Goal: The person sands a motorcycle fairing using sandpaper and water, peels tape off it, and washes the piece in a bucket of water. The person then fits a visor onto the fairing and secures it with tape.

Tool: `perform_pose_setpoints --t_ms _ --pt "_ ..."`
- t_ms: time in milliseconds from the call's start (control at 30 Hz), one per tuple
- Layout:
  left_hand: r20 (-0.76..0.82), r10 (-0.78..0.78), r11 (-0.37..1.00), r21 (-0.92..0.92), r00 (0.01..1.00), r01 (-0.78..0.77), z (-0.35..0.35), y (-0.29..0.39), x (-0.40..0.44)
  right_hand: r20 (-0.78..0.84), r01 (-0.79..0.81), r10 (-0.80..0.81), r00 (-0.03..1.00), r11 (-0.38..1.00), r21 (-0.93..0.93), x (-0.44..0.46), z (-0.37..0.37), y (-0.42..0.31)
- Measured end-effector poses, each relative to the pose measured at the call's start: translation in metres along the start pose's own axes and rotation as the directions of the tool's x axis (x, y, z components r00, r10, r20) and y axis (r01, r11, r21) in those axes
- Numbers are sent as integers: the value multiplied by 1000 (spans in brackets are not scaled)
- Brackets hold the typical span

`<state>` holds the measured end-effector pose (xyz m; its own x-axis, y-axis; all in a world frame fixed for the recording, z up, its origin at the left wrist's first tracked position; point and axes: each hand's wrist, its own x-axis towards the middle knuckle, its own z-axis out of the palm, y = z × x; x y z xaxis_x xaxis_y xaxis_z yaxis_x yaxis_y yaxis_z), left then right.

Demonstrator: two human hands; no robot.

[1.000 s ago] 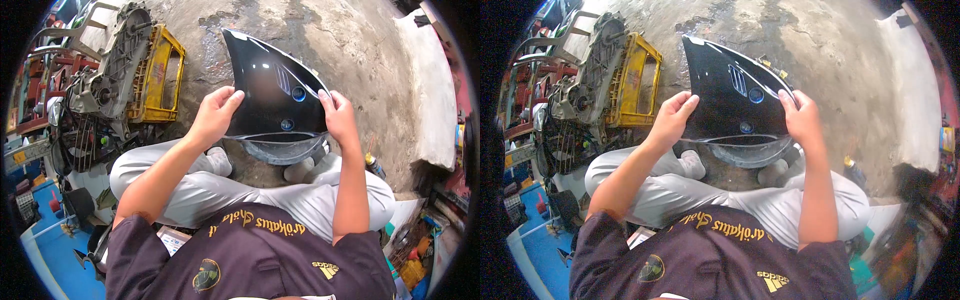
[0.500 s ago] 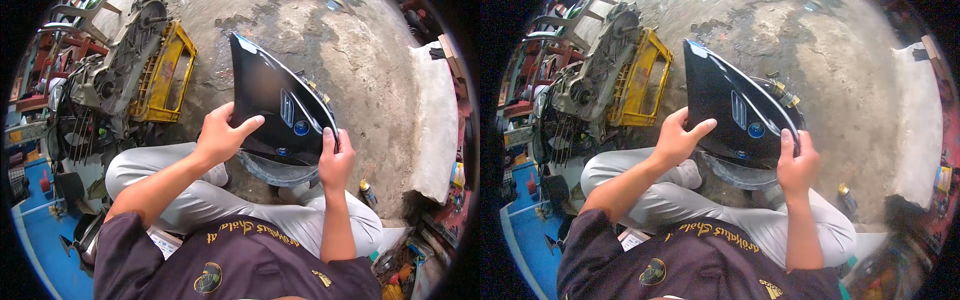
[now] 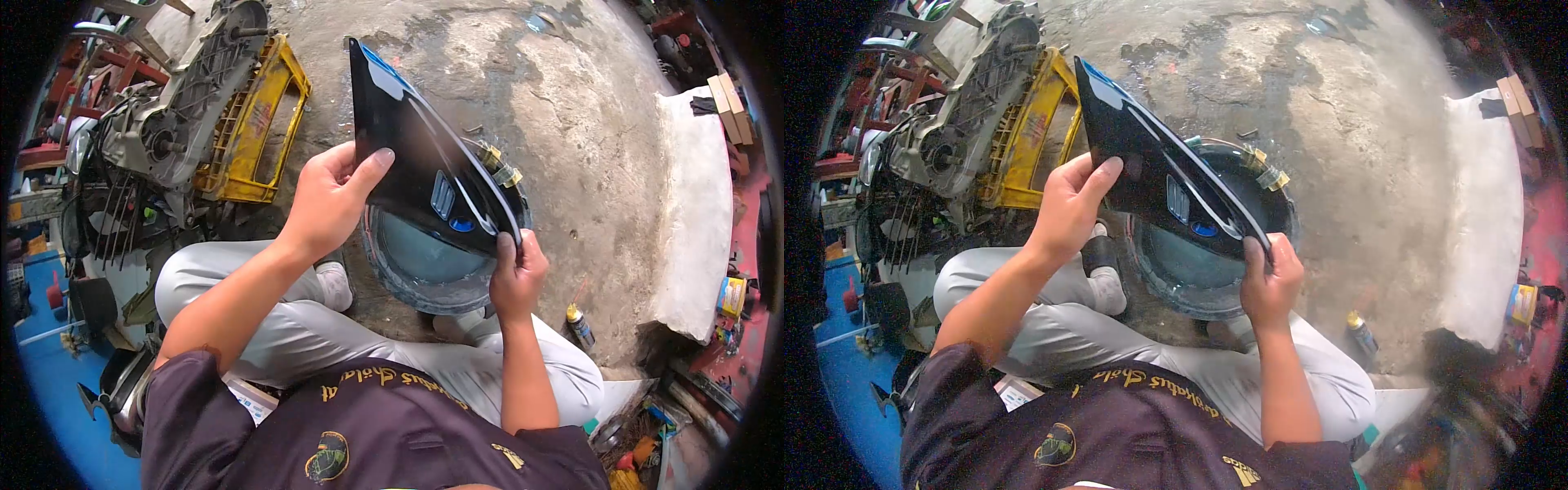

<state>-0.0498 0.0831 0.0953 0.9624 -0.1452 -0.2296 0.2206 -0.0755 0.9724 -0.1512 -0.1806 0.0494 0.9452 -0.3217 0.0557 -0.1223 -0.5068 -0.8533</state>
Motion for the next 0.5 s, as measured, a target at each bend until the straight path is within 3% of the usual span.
perform_pose_setpoints --t_ms 67,300,367,400,467,500 --pt "-42 24 995 -98 999 -28 2 -4 -1 37 109 -112 993 992 64 4 7 -2" --pt "-12 -64 997 -47 998 63 3 -18 -15 154 121 -151 977 975 185 5 10 -9" --pt "26 -73 968 241 997 64 2 -25 -18 139 90 -124 982 968 233 5 10 -13" --pt "33 -74 968 241 997 64 2 -25 -21 162 96 -135 978 969 227 6 9 -15" --pt "115 -10 882 468 993 -46 6 -17 -24 178 98 -137 974 972 216 6 7 -16" --pt "99 -87 896 443 991 34 9 -16 -25 177 74 -115 978 972 224 7 8 -16"
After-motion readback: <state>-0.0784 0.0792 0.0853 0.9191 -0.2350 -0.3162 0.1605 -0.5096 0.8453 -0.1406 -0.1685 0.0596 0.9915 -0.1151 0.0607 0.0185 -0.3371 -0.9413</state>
